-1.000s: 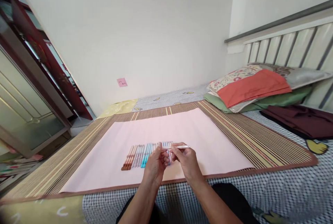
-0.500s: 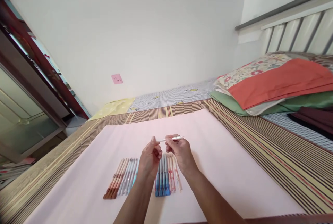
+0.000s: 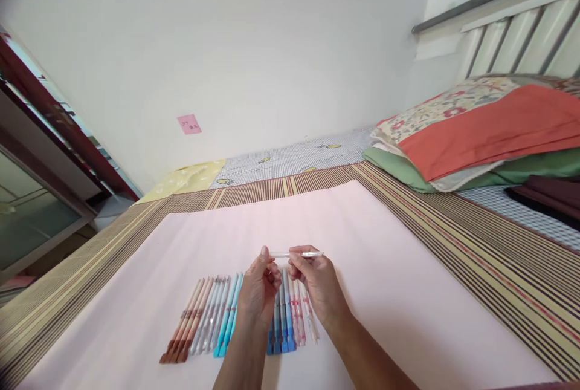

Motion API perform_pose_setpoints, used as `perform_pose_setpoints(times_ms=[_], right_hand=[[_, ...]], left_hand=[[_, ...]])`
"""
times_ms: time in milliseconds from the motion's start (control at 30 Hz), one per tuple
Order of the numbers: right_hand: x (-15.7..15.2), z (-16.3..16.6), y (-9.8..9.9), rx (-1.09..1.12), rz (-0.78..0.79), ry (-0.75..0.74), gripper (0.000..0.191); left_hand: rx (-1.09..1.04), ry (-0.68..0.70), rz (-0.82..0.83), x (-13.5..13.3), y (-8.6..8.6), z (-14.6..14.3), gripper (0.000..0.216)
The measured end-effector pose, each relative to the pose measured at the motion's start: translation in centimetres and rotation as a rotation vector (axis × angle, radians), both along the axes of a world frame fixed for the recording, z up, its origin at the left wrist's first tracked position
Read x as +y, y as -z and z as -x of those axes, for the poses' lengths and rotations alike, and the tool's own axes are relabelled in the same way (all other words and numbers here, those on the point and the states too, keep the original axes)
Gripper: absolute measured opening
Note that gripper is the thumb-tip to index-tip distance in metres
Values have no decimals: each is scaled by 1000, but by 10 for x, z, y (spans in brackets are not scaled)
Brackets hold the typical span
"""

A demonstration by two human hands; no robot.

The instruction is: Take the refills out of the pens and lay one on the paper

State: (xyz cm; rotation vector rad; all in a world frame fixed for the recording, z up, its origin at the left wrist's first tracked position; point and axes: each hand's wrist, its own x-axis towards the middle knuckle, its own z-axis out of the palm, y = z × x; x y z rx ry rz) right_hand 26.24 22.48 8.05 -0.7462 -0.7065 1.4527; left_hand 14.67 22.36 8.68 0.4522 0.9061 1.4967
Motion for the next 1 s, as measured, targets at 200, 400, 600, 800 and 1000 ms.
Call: perform_pose_setpoints(times_ms=[200,400,600,800,1000], right_hand=[[4,-1,9,37,31,27,33],[3,-2,15,-78,-16,4,34],[4,-2,18,-84,-43,23,35],[4,-3,17,-58,-34,14,32],[0,-3,15,-179,-74,2,32]], left_hand=[[-44,112,-15,1,2,5,50],[5,26,49,3,9,4,47],[3,74,35,0,7,1,52],[4,113,-30,1,10,3,42],[-12,58,102,2,11,1,54]])
